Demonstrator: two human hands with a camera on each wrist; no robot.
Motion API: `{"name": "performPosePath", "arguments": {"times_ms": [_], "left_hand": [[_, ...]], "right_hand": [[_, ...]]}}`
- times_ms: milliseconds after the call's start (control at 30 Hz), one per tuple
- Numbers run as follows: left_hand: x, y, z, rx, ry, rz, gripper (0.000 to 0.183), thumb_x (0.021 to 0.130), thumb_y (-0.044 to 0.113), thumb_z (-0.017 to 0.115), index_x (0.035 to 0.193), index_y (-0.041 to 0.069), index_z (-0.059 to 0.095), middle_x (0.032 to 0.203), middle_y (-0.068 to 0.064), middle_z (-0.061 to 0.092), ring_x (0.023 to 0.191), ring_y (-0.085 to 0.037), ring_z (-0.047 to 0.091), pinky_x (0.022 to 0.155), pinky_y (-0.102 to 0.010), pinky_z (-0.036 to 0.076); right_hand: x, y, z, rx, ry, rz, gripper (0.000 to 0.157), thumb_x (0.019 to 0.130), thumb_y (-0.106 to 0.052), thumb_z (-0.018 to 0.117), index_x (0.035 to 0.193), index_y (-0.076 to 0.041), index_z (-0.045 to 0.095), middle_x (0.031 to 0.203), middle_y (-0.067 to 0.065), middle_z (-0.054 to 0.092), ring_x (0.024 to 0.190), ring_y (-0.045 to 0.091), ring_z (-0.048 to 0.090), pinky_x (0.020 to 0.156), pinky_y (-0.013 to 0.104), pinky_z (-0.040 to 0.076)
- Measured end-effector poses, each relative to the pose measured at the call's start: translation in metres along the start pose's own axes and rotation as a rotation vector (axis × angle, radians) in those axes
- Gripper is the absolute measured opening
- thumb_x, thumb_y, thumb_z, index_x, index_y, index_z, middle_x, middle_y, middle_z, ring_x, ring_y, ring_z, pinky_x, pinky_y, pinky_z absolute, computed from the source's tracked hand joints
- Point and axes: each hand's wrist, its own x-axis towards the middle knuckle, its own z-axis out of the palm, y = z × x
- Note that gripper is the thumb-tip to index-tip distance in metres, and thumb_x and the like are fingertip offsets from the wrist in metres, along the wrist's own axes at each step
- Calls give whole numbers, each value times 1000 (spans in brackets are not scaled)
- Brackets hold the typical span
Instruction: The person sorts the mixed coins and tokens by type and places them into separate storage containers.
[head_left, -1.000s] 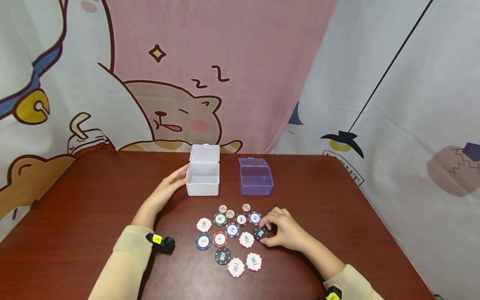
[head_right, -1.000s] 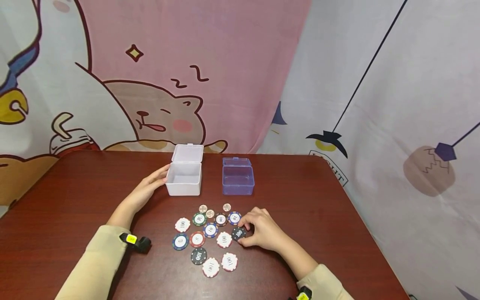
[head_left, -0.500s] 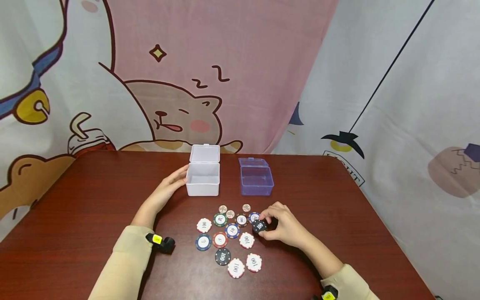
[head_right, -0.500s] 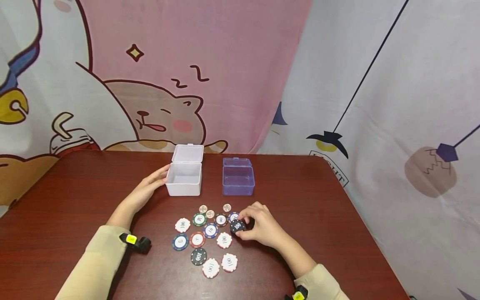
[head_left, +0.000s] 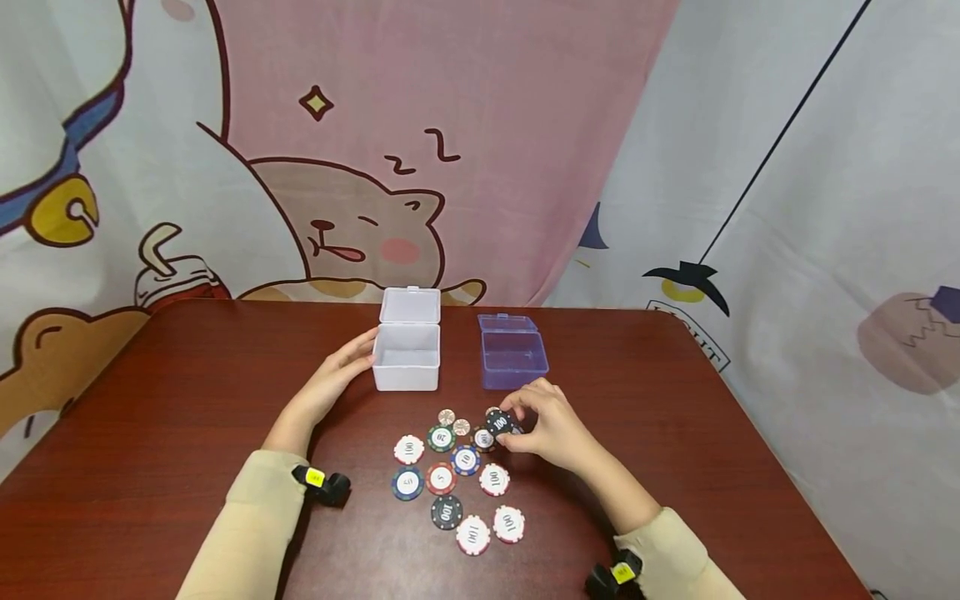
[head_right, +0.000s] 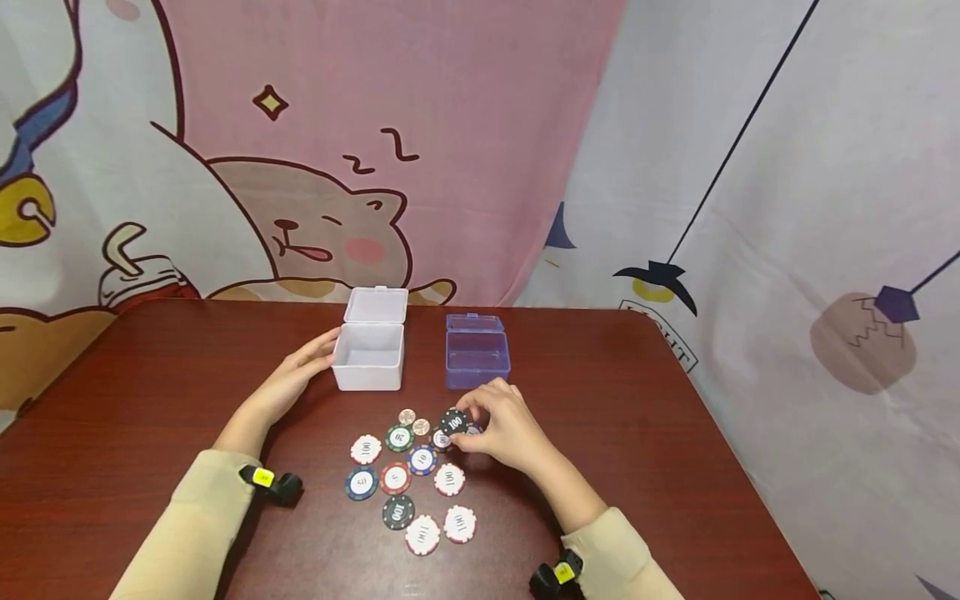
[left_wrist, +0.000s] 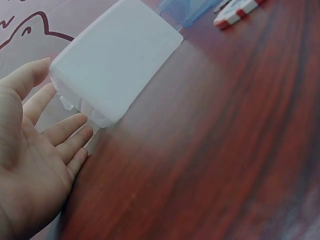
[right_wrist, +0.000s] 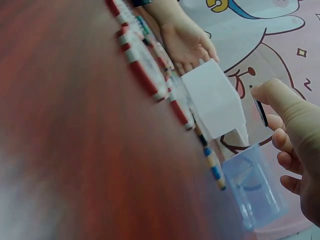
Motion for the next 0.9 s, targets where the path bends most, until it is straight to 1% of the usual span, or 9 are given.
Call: {"name": "performPosePath", "arguments": {"times_ms": [100,267,467,600,633,733,767,800,900], "left_hand": [[0,0,1,-6,4,-2,52,100,14,49,149,13,34,146,-18,39,135,-33,30,108,-58,14],[0,0,2,-12,0,-5,52,100,15,49,150,13,33,147,-19,38,135,-34,30,108,-59,13],[0,0,3,-13,-9,-7,53,100,19,50,150,13,33,147,-19,37,135,-33,30,108,-59,13],[-3,9,4,-16,-17,-8,55,100,17,50,150,10,31,147,-21,36,135,-35,29,108,-60,13],[-3,9,4,-13,-15,-4,54,100,16,50,150,10,31,147,-22,36,135,-35,29,107,-60,13],[-2,7,3,0,-6,-1,53,100,15,49,150,10,32,146,-22,37,134,-36,31,107,-60,15],[-1,3,2,6,-1,3,53,100,16,50,150,11,33,146,-21,38,134,-34,31,107,-59,16],[1,-1,1,11,3,4,53,100,17,50,150,13,33,146,-19,38,134,-33,32,107,-59,16],[1,-1,1,2,-2,-3,53,100,18,50,150,13,33,147,-18,38,135,-33,30,108,-59,14]], "right_hand": [[9,-3,1,-3,20,-1,33,62,-21,88,86,-16,66,71,-10,49,81,8,43,77,35,34],[27,-11,2,-5,51,-7,32,63,-21,88,84,-15,64,72,-8,52,83,14,46,77,37,34],[47,-19,5,6,48,42,31,65,-20,87,84,-14,65,74,-4,53,85,23,48,79,39,31],[60,-20,9,-2,59,52,31,65,-21,87,87,-12,67,73,0,55,84,20,46,79,39,31],[63,-21,10,-3,63,52,31,66,-21,87,88,-12,67,73,2,55,84,21,47,79,39,30],[72,-21,15,-18,81,52,33,66,-21,88,90,-11,68,72,0,54,82,20,46,77,38,31],[75,-22,16,-20,87,53,33,65,-21,88,90,-10,68,71,0,54,82,20,46,77,38,31],[78,-22,18,-22,90,56,33,65,-21,88,90,-10,68,71,-2,53,82,21,47,77,38,31],[87,-22,21,-26,90,72,33,66,-20,88,91,-10,69,70,-2,53,82,22,47,77,37,32]]}}
